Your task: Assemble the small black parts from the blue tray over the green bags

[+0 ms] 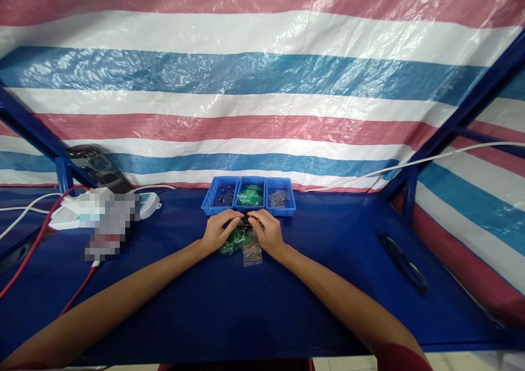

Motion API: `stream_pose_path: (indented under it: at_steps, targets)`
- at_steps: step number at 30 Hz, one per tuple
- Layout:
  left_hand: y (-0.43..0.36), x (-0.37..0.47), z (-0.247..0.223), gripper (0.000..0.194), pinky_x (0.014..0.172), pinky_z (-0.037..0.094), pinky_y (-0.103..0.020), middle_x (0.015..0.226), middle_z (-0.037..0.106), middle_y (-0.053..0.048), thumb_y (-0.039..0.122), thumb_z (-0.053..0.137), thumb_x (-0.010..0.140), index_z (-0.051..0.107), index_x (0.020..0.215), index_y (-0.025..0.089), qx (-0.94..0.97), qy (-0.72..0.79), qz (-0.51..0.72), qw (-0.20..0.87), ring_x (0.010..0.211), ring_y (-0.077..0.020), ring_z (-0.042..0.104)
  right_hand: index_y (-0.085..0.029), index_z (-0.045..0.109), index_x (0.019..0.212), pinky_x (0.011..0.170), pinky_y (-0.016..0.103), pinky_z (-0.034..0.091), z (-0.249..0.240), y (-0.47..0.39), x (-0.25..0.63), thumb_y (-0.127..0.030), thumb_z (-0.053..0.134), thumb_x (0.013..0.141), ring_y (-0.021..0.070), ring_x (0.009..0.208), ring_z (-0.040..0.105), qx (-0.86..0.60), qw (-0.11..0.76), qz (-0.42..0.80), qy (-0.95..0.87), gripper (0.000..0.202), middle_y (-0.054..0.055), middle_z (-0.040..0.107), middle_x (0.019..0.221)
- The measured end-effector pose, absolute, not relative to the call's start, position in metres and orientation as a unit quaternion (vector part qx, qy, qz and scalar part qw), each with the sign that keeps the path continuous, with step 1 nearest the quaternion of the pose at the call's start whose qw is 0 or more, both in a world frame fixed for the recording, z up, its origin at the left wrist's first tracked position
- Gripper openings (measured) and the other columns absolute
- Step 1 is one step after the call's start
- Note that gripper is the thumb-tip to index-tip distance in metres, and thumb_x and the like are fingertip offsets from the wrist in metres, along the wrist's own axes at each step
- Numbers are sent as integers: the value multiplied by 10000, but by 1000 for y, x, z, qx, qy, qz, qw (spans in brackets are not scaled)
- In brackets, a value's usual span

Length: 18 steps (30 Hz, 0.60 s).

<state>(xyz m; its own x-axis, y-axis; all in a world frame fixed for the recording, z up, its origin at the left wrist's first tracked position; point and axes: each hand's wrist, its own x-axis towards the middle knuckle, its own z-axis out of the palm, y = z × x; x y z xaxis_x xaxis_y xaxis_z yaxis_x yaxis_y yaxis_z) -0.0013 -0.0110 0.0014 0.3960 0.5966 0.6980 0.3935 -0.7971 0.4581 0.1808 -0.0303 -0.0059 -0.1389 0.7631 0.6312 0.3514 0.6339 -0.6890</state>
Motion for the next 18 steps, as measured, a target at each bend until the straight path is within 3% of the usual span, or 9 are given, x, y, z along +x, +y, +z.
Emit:
stream_pose_path:
  at_steps: [18]
  targets:
    - [-11, 1, 4, 192, 695, 501, -261, 854, 674, -59, 235, 472, 910, 642, 966, 166, 825, 307, 462, 111, 779, -151, 629, -192, 637, 944, 623, 280, 476, -9, -27, 181, -357, 378, 955, 140, 556, 554, -385, 533, 186, -730, 307, 19, 563, 663]
